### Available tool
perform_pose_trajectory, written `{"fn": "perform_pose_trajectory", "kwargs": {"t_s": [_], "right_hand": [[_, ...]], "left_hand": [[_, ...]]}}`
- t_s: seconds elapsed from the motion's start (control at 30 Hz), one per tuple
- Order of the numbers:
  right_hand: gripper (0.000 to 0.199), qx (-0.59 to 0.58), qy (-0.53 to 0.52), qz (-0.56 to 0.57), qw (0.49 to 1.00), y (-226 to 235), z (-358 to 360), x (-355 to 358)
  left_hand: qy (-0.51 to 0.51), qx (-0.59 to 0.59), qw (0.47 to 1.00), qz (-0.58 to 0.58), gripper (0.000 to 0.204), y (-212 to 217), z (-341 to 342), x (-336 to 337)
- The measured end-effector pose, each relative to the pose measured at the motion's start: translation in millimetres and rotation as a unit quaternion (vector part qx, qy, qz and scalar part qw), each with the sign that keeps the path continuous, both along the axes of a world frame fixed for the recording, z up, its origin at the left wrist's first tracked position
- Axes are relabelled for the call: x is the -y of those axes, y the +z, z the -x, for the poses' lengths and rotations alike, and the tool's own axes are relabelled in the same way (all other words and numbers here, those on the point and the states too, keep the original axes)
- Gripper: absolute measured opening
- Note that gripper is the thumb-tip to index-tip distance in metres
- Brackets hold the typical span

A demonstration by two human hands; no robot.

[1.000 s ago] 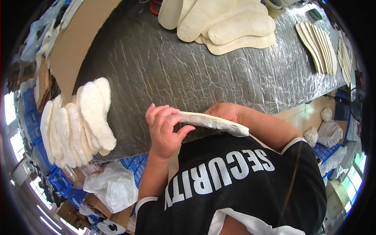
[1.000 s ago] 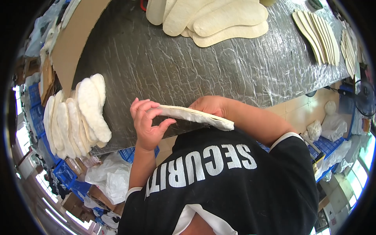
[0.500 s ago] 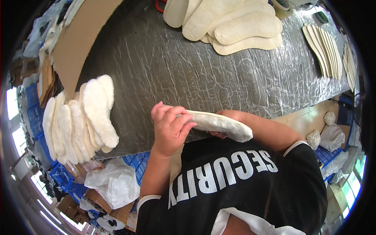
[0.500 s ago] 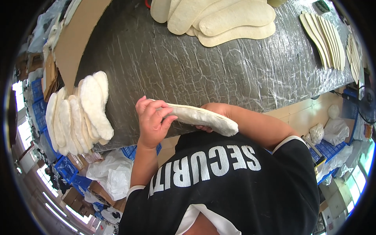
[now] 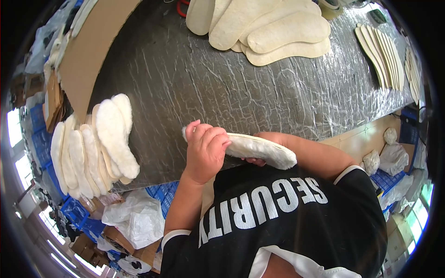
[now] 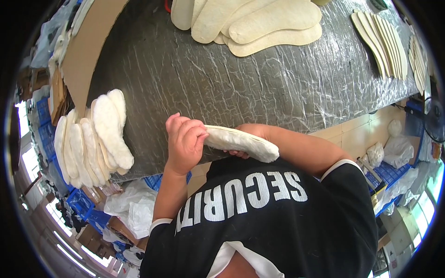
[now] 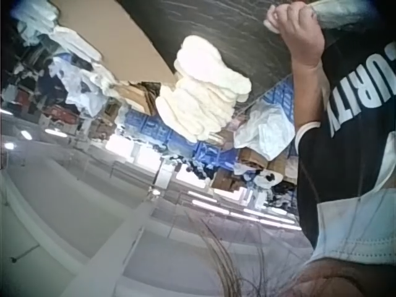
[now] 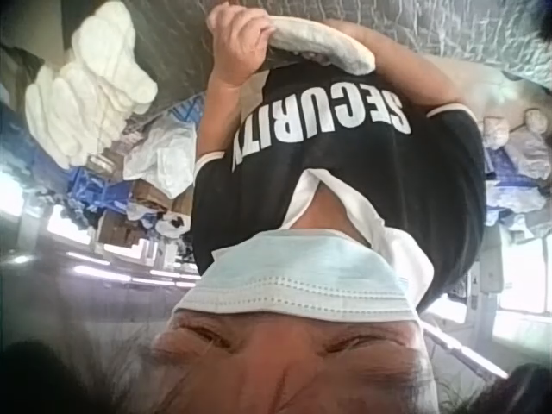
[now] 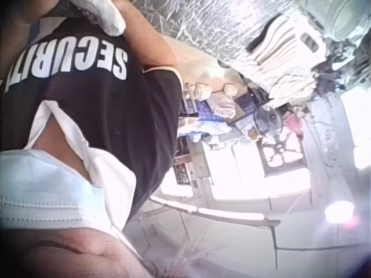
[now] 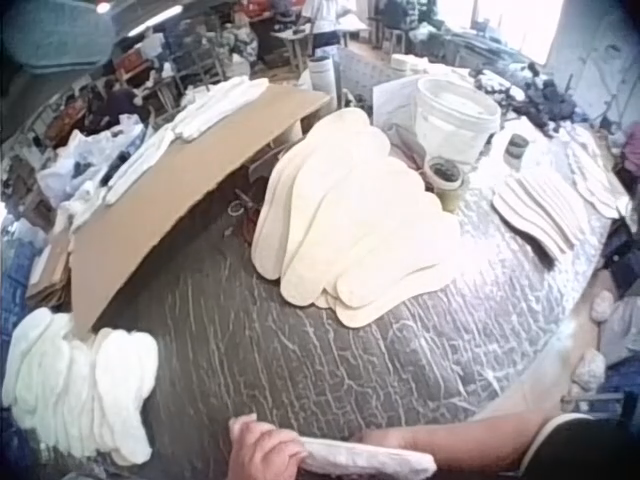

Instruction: The recorder assembles shoe insoles by aligning and pressing a soft white fabric layer onto a shaped insole base.

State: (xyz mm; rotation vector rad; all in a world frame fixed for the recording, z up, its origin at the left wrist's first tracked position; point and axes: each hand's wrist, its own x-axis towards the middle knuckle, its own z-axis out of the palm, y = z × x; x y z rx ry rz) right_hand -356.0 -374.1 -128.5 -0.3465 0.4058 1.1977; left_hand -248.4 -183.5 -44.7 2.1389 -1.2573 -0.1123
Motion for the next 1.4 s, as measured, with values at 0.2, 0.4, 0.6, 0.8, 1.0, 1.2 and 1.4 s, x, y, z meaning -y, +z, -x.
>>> {"fn": "perform_pose_trajectory", "kwargs": {"t_s": [0.2,0.4,0.6,0.8,1.0,1.2,1.4], "right_hand": [[0.022,-0.098,-0.061,-0.079,0.990,-4,5,-2],[0.024,-0.108,-0.061,-0.079,0.989,-1,7,-1],[0.025,-0.112,-0.052,-0.109,0.986,-12,10,-4],[0.025,-0.129,-0.078,-0.118,0.982,-5,8,-3],[0.026,-0.107,-0.089,-0.139,0.980,-12,14,-8],[0.027,-0.108,-0.090,-0.149,0.979,-8,10,-12],[0.031,-0.143,-0.085,-0.227,0.960,-18,12,-16]], "left_hand": [[-0.012,-0.005,1.000,0.022,0.012,1,1,0],[-0.020,-0.029,0.999,0.023,0.016,3,-2,-1],[0.000,-0.034,0.999,-0.003,0.023,5,-2,0],[0.001,0.006,1.000,-0.012,0.019,6,3,2],[-0.006,-0.021,0.999,-0.024,0.018,6,3,0],[0.009,-0.091,0.995,0.046,0.013,-4,4,1],[0.029,-0.112,0.992,0.053,0.012,-7,8,3]]}}
